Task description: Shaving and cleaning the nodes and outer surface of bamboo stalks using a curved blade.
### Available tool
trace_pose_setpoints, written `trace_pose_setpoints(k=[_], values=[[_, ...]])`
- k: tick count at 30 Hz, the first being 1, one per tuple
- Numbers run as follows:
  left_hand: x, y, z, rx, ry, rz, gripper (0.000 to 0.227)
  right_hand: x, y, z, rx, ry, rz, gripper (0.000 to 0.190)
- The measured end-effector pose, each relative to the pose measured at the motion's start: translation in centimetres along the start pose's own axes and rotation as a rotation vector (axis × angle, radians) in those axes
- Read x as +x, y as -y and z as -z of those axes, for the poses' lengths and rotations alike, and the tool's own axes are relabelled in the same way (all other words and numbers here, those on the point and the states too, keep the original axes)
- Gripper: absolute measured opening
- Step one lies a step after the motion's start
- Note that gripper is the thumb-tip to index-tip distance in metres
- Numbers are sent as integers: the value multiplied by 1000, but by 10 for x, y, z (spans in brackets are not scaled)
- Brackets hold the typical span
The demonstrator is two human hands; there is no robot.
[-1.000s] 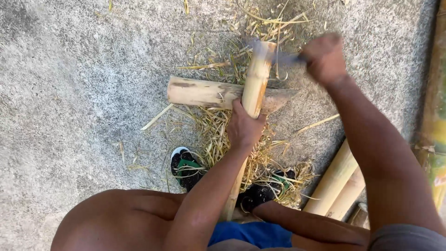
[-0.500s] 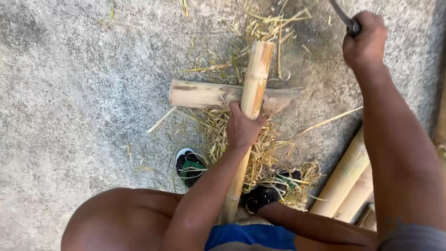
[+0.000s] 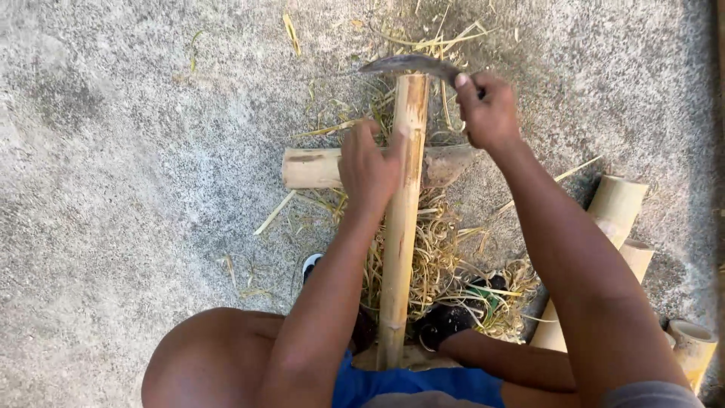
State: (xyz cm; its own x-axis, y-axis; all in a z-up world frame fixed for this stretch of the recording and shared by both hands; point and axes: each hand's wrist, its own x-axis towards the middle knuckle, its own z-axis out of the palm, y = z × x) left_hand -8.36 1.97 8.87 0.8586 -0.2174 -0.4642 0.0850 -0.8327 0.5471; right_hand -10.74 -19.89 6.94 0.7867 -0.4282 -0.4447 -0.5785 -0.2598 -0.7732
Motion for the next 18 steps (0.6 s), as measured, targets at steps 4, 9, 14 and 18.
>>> trace_pose_setpoints(k=[4,9,14,18], values=[[93,19,-16,20,-318,-246,43,-2,12,-8,-192,1,10,43],[121,19,-10,-85,-219,-389,17,1,9,-12,-315,-22,62,44],[125,14,-10,-147,-237,-371,15,7,0,-13,-364,-46,107,44],[135,17,-17,-123,-173,-336,15,11,-1,-13,-323,-50,174,45]])
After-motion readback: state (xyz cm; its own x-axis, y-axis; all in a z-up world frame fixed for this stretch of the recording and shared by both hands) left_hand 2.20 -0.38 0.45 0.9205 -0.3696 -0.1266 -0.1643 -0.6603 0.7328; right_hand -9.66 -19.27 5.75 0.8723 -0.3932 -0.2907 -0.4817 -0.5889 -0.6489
